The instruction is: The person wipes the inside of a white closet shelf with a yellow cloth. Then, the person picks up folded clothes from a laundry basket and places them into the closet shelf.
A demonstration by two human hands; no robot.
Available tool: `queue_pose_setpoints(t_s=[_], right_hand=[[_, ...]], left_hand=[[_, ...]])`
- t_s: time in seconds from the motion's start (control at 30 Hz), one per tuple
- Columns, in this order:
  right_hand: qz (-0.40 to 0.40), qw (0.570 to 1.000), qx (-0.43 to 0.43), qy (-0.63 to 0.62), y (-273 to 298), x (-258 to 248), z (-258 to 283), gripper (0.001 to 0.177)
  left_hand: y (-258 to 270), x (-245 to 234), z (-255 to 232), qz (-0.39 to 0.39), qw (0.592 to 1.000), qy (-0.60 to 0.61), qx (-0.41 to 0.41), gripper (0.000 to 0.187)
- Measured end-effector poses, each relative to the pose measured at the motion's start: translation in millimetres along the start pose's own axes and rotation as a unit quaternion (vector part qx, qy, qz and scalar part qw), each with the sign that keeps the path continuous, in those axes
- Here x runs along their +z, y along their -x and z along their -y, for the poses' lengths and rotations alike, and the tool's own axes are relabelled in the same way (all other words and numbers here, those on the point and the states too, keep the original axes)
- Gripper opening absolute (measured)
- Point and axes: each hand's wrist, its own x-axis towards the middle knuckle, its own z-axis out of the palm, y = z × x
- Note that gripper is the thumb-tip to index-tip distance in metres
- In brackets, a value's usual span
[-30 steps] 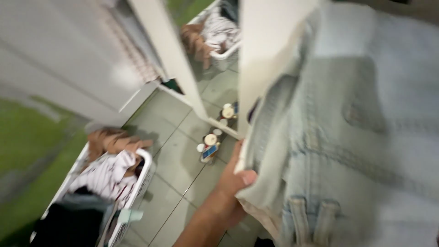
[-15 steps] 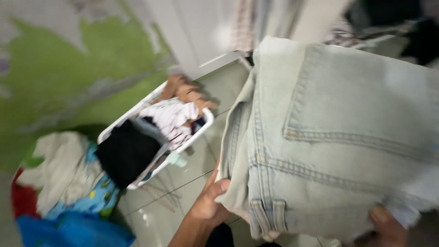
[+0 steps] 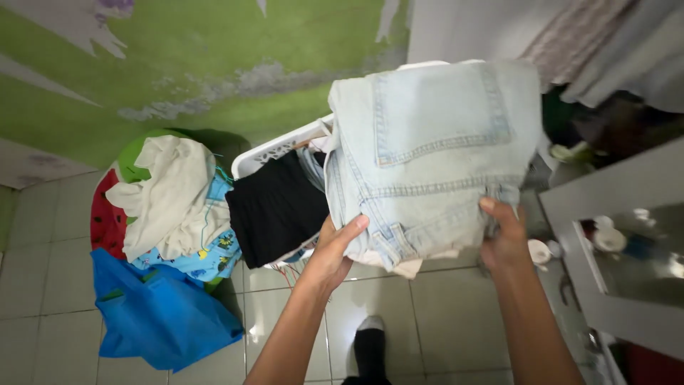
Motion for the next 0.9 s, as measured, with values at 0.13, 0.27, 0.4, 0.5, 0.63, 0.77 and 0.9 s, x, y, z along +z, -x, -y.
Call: queue_pose_setpoints(t_s=[0.13, 0.27, 0.4, 0.5, 0.63, 0.77, 0.9], right_hand=[[0.053, 0.998, 0.037, -0.015, -106.8, -2.3, -77.9, 0.06], [0.058, 0.992, 0.107, -0.036, -187.8, -11.6, -157.6, 0.059], [-0.102, 0.974, 0.193, 0.052, -218.1, -20.0, -209.4, 0.067], [-0.112, 0.961, 0.243, 0.071, -213.8, -42.0, -230.1, 0.069], [-0.092, 0.961, 0.251, 0.07, -209.2, -77.2, -243.7, 0.068], [-0.113, 0.955, 0.247, 0.122, -209.8, -99.9, -252.6, 0.071], [-0.187, 0.916, 0.238, 0.263, -209.3, -106.9, -252.5, 0.083]], left_hand=[[-78.6, -54.9, 2.6, -0.035, 0.997, -0.022, 0.067, 0.085], [-158.9, -113.5, 27.1, -0.102, 0.992, -0.034, 0.061, 0.085], [-218.0, -161.0, 77.8, -0.169, 0.985, 0.002, -0.029, 0.082], [-232.4, -187.0, 120.2, -0.2, 0.972, -0.097, -0.08, 0.077], [-226.9, -184.1, 148.6, -0.217, 0.961, -0.168, -0.037, 0.075], [-215.4, -149.4, 146.7, -0.331, 0.906, -0.256, -0.068, 0.077], [-207.0, -112.0, 143.7, -0.367, 0.838, -0.403, 0.021, 0.094]])
